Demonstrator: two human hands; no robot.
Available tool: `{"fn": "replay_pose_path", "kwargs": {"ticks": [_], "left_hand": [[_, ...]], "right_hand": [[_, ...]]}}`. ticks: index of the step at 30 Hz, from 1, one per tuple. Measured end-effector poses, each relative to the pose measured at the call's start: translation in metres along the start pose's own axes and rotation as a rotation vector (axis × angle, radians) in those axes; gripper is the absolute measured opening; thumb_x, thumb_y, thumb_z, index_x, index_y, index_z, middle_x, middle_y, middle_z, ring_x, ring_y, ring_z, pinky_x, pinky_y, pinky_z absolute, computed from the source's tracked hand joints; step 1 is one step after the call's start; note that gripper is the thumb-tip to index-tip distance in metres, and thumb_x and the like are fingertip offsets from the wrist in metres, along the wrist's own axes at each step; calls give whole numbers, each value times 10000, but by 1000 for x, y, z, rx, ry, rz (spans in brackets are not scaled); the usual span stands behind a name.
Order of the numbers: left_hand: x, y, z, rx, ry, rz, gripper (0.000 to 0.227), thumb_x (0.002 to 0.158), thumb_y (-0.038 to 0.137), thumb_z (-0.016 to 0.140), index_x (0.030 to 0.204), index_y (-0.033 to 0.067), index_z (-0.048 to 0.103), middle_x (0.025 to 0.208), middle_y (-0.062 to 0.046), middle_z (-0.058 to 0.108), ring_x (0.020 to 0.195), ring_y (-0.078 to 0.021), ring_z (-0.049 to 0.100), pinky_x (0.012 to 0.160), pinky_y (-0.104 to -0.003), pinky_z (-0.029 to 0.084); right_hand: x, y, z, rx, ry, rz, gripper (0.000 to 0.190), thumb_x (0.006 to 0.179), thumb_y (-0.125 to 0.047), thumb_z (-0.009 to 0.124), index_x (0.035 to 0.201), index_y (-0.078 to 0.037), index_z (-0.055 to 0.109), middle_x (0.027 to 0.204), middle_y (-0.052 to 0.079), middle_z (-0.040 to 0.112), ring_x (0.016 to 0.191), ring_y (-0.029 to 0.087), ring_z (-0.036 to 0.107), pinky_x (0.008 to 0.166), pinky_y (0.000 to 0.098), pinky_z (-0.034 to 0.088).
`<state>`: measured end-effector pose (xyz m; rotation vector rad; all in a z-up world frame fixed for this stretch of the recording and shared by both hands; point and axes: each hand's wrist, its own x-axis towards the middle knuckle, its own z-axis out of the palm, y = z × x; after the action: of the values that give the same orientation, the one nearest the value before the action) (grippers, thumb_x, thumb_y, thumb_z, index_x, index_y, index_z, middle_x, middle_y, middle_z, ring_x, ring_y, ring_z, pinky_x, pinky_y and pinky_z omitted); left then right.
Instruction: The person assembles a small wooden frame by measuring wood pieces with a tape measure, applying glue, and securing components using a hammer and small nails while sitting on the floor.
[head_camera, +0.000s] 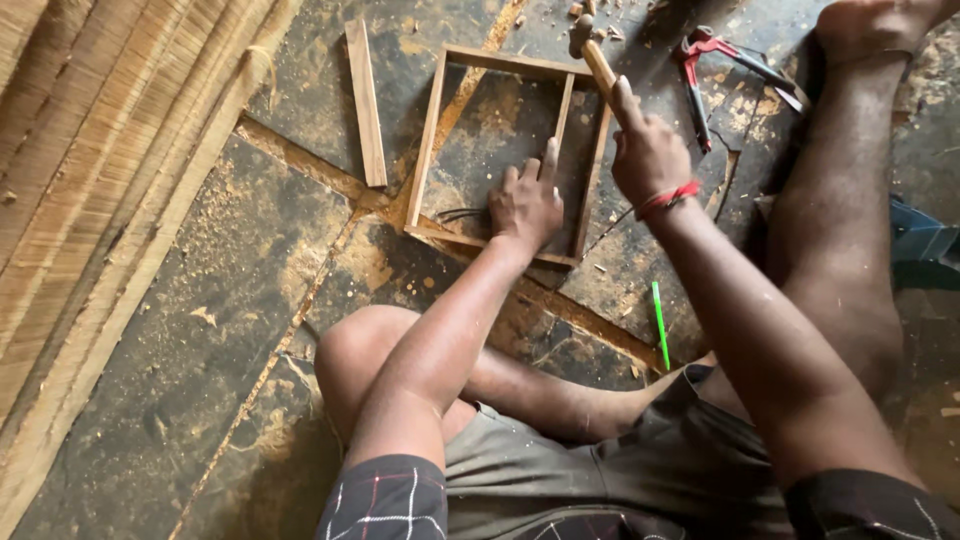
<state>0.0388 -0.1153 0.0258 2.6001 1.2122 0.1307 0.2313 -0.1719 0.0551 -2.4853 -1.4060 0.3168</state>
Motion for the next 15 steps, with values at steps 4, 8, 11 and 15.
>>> {"fn": "replay_pose_path", "kwargs": {"ticks": [4, 8, 11, 15], "left_hand": [[6, 1, -4, 38, -21, -2, 783, 928, 314, 617, 1611, 268, 236, 1274, -65, 606, 1104, -315, 589, 849, -544, 529], [4, 0, -9, 4, -95, -9, 788, 951, 351, 596, 1626, 272, 199, 1308, -103, 591, 1078, -307, 590, 815, -481, 547], [14, -7, -22, -113, -258, -81, 814, 988, 491, 572, 1650, 238, 170, 1300, -157, 583, 1062, -296, 612, 767, -401, 575], [24, -41, -42, -53, 243, -6, 734, 959, 469, 671, 1495, 77, 356, 1268, -269, 573, 1194, -484, 542, 623, -348, 612]], "right_hand": [[-4, -5, -3, 46, 149, -175, 755, 928, -84, 622, 1617, -230, 352, 995, 227, 716, 815, 437, 698, 699, 536, 558], [-13, 4, -16, 129, 51, -52, 625, 979, -150, 639, 1565, -231, 438, 948, 241, 707, 806, 444, 690, 711, 543, 548], [-46, 19, -22, 210, 186, -36, 476, 1039, -170, 654, 1498, -158, 525, 958, 228, 722, 795, 405, 697, 695, 503, 557], [-102, 49, -21, 829, -100, 354, 373, 1019, -188, 589, 1380, -99, 568, 861, 118, 690, 627, 214, 653, 554, 380, 534]]}}
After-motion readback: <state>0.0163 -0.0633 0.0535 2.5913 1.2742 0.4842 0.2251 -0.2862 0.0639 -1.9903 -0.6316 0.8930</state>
